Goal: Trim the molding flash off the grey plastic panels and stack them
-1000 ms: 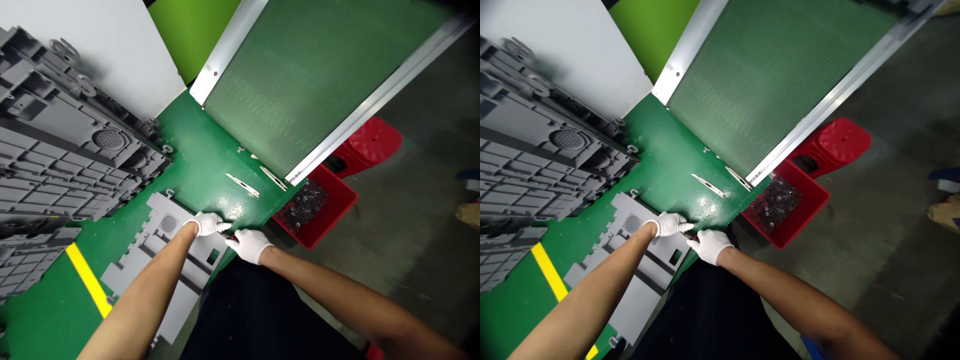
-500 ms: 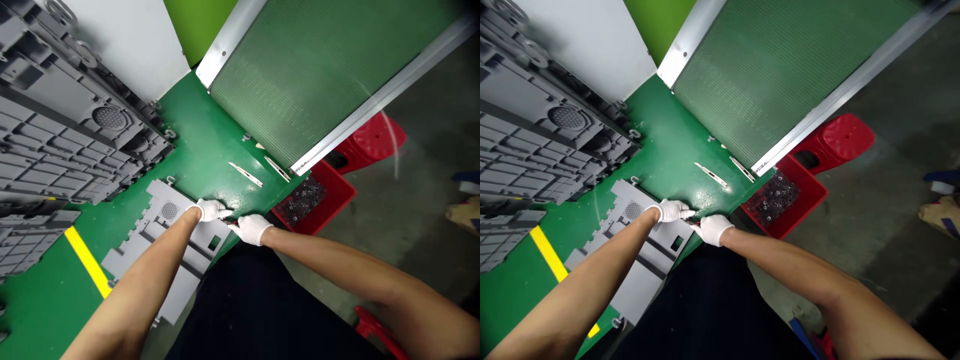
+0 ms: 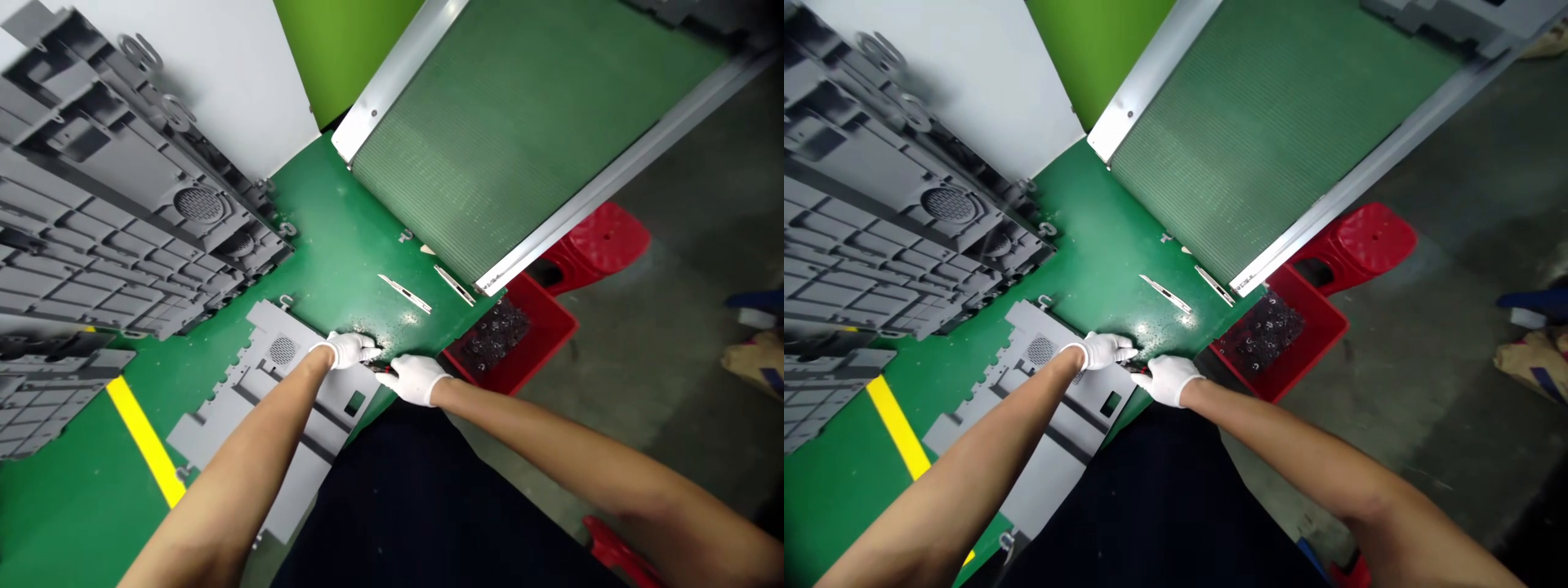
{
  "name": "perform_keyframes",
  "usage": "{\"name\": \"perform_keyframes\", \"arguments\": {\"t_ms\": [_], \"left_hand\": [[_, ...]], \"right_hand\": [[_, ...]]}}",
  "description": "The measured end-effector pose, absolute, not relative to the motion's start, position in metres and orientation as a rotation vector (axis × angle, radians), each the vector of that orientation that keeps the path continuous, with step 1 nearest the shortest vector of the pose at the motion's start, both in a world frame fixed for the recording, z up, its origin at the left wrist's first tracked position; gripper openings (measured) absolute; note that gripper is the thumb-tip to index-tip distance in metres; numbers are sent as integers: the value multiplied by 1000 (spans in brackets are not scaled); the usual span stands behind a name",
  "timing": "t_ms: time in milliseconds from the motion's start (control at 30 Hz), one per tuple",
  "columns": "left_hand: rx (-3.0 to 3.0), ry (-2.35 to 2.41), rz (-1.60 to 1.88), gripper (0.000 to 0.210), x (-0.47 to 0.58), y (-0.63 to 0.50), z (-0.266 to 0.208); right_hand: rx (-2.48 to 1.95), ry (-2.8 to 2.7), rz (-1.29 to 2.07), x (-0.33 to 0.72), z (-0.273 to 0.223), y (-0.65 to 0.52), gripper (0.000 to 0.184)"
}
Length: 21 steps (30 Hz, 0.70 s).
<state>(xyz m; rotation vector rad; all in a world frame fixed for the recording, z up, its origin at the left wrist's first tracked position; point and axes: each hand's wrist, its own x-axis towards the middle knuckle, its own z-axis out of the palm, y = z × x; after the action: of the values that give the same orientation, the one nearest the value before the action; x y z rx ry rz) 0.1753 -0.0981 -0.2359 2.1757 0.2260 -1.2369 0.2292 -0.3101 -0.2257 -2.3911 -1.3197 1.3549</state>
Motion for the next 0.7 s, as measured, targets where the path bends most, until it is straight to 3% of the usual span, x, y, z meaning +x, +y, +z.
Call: {"name": "perform_keyframes", "arguments": {"t_ms": [433, 533, 700], "left_hand": [[2147, 291, -1168, 43, 178, -95, -234], [2209, 389, -1016, 45, 177, -99, -228], [2135, 355, -619, 48, 202, -171, -204]], "right_hand": [[-2402, -1565, 1390, 240, -222, -298, 72], [-2460, -1251, 1442, 254, -222, -315, 77], [-2360, -500, 1417, 243, -229, -374, 67]]}}
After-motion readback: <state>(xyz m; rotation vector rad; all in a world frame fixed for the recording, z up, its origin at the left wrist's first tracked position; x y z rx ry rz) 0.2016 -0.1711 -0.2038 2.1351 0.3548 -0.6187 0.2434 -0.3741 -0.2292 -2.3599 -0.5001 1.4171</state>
